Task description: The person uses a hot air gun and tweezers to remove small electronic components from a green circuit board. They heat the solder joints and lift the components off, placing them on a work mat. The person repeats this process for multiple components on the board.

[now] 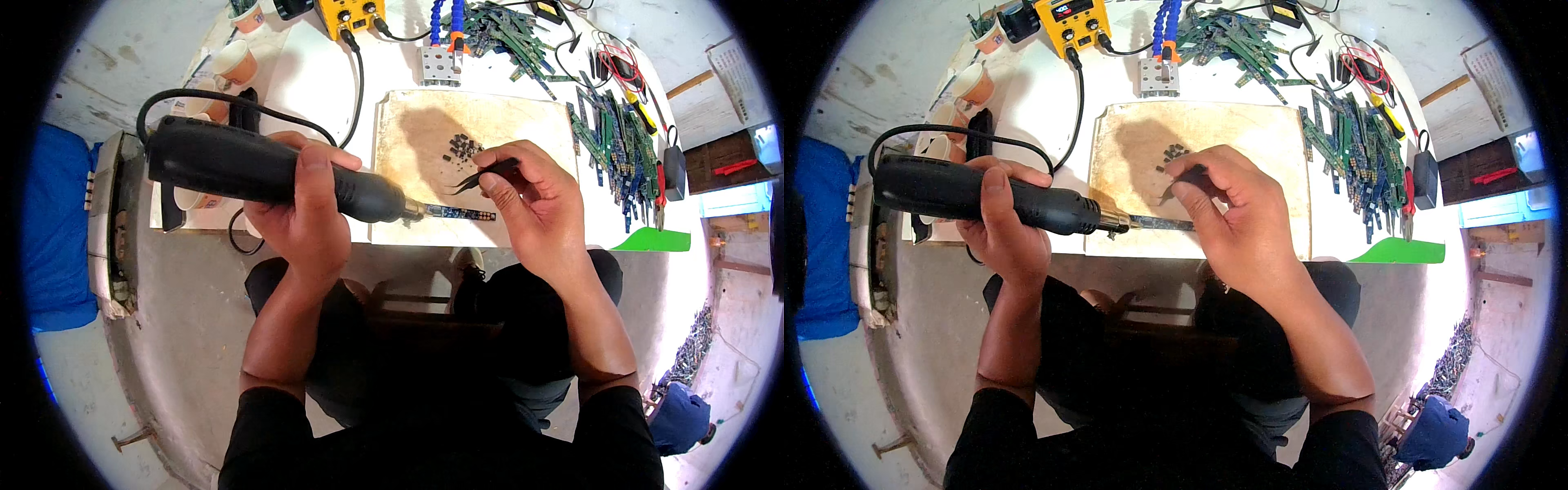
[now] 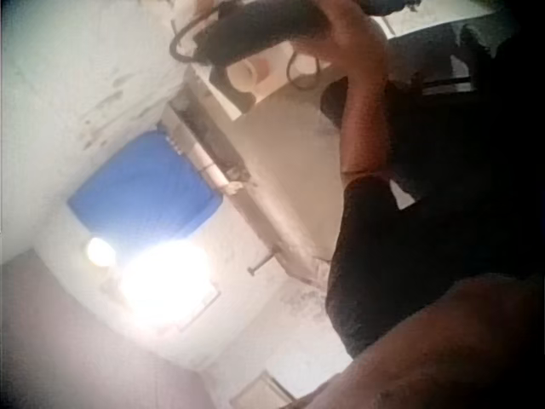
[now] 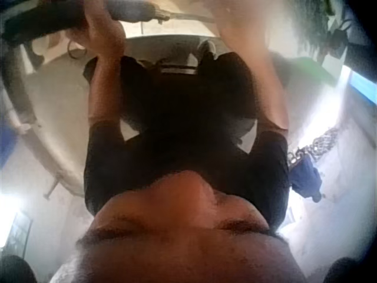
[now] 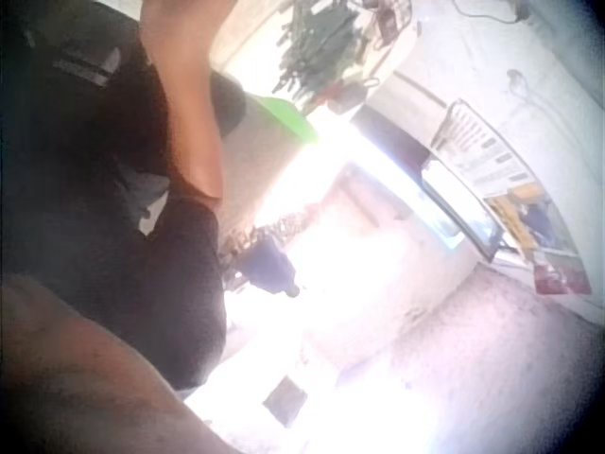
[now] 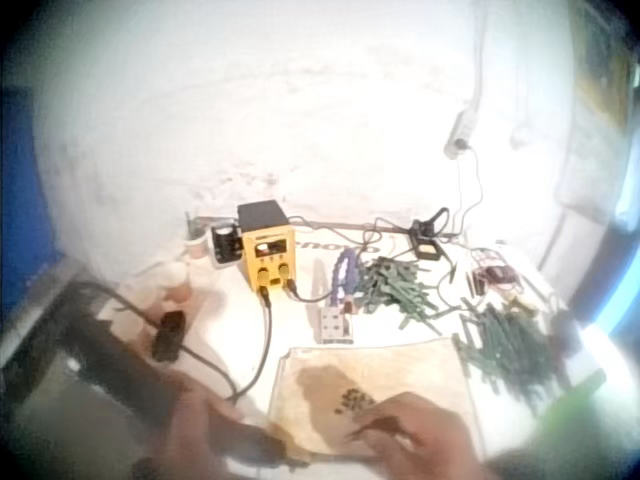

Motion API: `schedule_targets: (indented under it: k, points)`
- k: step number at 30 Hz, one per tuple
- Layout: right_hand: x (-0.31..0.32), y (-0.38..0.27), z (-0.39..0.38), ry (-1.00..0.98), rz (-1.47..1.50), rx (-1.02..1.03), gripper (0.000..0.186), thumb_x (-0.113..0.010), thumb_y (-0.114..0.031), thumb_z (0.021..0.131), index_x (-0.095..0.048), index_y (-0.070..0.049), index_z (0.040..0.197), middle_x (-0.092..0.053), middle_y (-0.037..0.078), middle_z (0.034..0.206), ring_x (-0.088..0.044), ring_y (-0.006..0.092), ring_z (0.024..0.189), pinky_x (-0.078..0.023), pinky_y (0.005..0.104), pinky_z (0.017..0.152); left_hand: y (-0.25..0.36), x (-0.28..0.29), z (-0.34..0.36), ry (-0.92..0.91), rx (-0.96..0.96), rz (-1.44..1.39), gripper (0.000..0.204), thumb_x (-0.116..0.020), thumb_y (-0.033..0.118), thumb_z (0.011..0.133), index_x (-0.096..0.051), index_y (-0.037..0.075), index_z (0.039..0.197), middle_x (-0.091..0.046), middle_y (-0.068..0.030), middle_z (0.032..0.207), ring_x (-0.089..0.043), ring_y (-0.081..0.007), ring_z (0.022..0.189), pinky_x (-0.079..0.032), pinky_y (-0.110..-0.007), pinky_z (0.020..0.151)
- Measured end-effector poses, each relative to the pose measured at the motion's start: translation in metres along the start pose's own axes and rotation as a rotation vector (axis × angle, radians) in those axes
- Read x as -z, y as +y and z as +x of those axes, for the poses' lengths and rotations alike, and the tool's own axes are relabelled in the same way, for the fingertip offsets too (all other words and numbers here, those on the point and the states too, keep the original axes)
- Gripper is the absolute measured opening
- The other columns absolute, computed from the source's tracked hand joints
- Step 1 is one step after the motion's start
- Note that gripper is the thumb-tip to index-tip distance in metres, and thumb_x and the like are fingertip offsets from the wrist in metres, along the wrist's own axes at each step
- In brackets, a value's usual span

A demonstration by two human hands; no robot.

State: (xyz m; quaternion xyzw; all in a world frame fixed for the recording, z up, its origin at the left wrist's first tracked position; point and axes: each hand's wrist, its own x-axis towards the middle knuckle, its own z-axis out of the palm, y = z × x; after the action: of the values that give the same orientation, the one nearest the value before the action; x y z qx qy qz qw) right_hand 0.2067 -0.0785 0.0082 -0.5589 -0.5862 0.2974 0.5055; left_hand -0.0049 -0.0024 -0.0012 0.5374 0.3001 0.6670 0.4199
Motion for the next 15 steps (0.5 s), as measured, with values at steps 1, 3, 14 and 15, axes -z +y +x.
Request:
schedule_targets:
  k: [1,3,14,15]
  points:
    - [0.0,-0.0005,-0.0005,0.007,-0.002,-0.002,0.014,-0.063,0.003,0.088,-0.064,0.001,0.102,-0.064,0.01,0.093,-0.064,0.0151,0.082,-0.049,0.0256,0.071,0.0009,-0.0009,0.0001,0.018,-0.002,-0.003,0.012,-0.059,0.012,0.094,-0.055,0.001,0.093,-0.066,-0.0076,0.074,-0.061,-0.0092,0.068,-0.047,-0.022,0.068]
    - [-0.002,-0.0002,-0.002,0.021,-0.007,-0.007,0.013,-0.064,0.002,0.087,-0.064,0.001,0.101,-0.064,0.011,0.092,-0.064,0.0167,0.081,-0.049,0.0263,0.071,0.0031,-0.0023,-0.0001,0.052,-0.007,-0.009,0.012,-0.059,0.012,0.094,-0.056,0.001,0.091,-0.066,-0.0076,0.074,-0.061,-0.0094,0.069,-0.047,-0.022,0.068]
    - [0.004,0.0055,0.0,0.01,0.022,0.124,0.013,-0.061,0.004,0.087,-0.059,0.0,0.1,-0.059,0.011,0.087,-0.06,0.018,0.078,-0.048,0.0292,0.071,-0.0067,0.0005,-0.0017,0.032,-0.016,0.027,0.012,-0.057,0.014,0.095,-0.055,0.003,0.098,-0.068,-0.0076,0.074,-0.063,-0.0119,0.069,-0.051,-0.026,0.072]
    - [0.0037,0.0048,-0.0002,0.001,0.024,0.104,0.013,-0.061,0.004,0.087,-0.059,0.0,0.1,-0.059,0.011,0.087,-0.061,0.0192,0.077,-0.048,0.0297,0.07,-0.0057,0.0013,-0.0012,0.031,-0.022,-0.018,0.01,-0.057,0.013,0.095,-0.054,0.004,0.098,-0.067,-0.0072,0.074,-0.063,-0.0118,0.069,-0.051,-0.026,0.072]
